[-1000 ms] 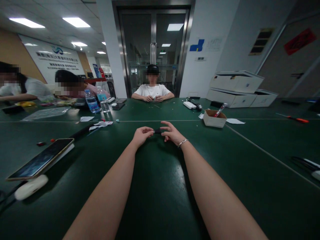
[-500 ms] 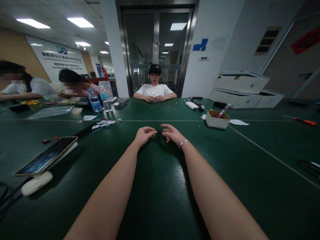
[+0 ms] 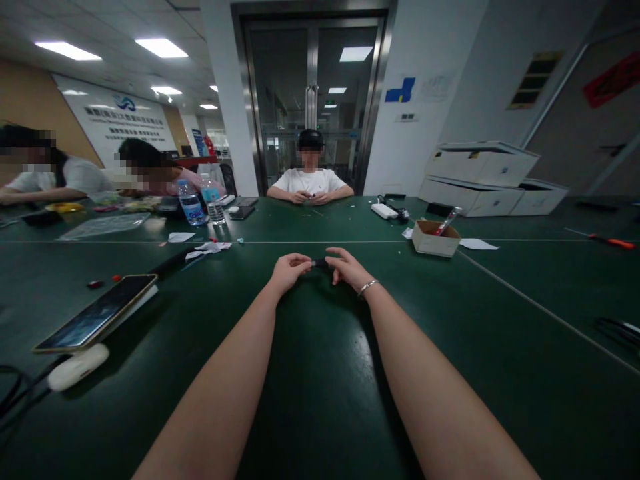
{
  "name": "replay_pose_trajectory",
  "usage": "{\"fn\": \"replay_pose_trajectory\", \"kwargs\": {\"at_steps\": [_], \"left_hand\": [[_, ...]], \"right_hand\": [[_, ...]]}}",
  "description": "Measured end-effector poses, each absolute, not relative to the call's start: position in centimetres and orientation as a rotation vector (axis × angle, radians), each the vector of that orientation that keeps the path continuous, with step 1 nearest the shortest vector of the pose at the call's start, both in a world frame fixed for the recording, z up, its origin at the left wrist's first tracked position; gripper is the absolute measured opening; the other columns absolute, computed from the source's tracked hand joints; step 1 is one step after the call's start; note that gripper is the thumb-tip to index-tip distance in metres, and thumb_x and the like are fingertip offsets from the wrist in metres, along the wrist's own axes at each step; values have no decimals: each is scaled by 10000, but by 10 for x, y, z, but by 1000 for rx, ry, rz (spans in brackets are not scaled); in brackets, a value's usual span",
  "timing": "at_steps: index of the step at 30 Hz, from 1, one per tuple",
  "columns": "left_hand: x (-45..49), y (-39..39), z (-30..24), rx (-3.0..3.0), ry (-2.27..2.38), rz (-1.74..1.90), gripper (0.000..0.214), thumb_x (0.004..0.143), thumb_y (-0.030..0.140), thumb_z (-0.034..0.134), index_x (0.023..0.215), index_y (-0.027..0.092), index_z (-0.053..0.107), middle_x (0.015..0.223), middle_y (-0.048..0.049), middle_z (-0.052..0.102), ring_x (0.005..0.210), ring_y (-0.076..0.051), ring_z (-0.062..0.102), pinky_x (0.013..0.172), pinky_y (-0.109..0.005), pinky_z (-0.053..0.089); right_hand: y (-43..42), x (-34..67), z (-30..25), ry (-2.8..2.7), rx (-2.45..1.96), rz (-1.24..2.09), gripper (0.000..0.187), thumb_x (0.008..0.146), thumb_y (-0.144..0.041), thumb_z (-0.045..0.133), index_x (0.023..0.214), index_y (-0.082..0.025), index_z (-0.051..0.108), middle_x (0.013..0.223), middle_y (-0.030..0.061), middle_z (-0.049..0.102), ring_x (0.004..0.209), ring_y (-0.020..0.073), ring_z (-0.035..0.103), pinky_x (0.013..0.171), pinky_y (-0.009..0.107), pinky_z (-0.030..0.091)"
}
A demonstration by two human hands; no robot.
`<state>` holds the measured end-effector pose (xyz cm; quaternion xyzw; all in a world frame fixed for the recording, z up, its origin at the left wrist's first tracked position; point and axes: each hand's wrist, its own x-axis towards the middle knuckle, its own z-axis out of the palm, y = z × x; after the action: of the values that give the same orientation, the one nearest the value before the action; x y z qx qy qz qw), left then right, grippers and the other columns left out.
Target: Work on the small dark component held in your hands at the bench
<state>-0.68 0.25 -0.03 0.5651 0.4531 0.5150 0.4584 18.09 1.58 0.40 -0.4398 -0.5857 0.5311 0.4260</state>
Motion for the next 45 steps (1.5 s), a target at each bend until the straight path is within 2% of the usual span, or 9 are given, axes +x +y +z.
{"fn": "replay_pose_trajectory", "kwargs": {"at_steps": [2, 6, 11, 22, 26, 29, 33, 38, 45], "left_hand": [[-6, 2, 0, 1396, 1125, 1268, 264, 598, 263, 754, 801, 123, 661, 728, -48, 670, 677, -131, 614, 694, -298, 486], [-6, 1, 1, 1399, 1120, 1272, 251, 602, 258, 744, 797, 127, 653, 700, -36, 659, 662, -130, 609, 681, -292, 480], [-7, 1, 1, 1438, 1088, 1267, 235, 626, 262, 720, 810, 138, 641, 671, -17, 644, 647, -120, 599, 647, -264, 463], [-4, 2, -1, 1457, 1147, 1201, 232, 776, 356, 587, 860, 141, 610, 694, -31, 632, 596, -112, 594, 564, -238, 448], [-4, -1, 0, 1530, 1131, 1191, 288, 722, 313, 657, 956, 162, 581, 688, -12, 624, 628, -119, 606, 566, -228, 450], [-4, -2, 0, 1570, 1130, 1186, 276, 701, 267, 672, 937, 165, 572, 687, -8, 624, 634, -119, 608, 569, -226, 450], [-4, -1, -1, 1539, 1145, 1173, 216, 746, 281, 624, 914, 153, 581, 702, -31, 641, 646, -128, 613, 593, -248, 463], [-5, 4, -5, 1551, 1158, 1250, 221, 709, 291, 658, 875, 157, 602, 808, -43, 633, 721, -137, 613, 610, -248, 471], [-8, 3, -5, 1608, 1122, 1204, 260, 733, 345, 629, 913, 159, 602, 720, -18, 614, 666, -119, 591, 615, -247, 461]], "right_hand": [[17, 180, 3, -1495, -1093, 1324, 327, 809, -225, 576, 1125, -173, 505, 749, 14, 648, 328, 30, 474, 349, 167, 450], [17, 181, 2, -1504, -1002, 1346, 430, 762, -136, 621, 1159, -232, 485, 858, 7, 668, 358, 33, 507, 380, 182, 480], [19, 181, 0, -1559, -1048, 1339, 201, 837, -202, 578, 1031, -148, 565, 699, 25, 682, 332, 35, 463, 364, 168, 453], [20, 181, -2, -1526, -1031, 1354, 187, 821, -164, 604, 1006, -148, 584, 706, 24, 695, 336, 35, 464, 378, 174, 467], [21, 180, -3, -1492, -1034, 1369, 180, 837, -144, 576, 1017, -137, 572, 698, 26, 695, 338, 40, 465, 379, 183, 476], [22, 180, -3, -1474, -1028, 1390, 176, 839, -139, 575, 1014, -129, 566, 691, 27, 694, 331, 36, 457, 369, 179, 471], [23, 181, -5, -1488, -1009, 1383, 188, 823, -162, 607, 1005, -136, 567, 691, 25, 695, 333, 35, 464, 370, 177, 476], [24, 182, -7, -1509, -1010, 1367, 181, 825, -157, 605, 1002, -142, 568, 702, 29, 697, 337, 32, 465, 372, 170, 476], [25, 180, -6, -1490, -1037, 1371, 168, 838, -148, 584, 1005, -138, 572, 692, 33, 696, 332, 35, 460, 369, 172, 473]]}}
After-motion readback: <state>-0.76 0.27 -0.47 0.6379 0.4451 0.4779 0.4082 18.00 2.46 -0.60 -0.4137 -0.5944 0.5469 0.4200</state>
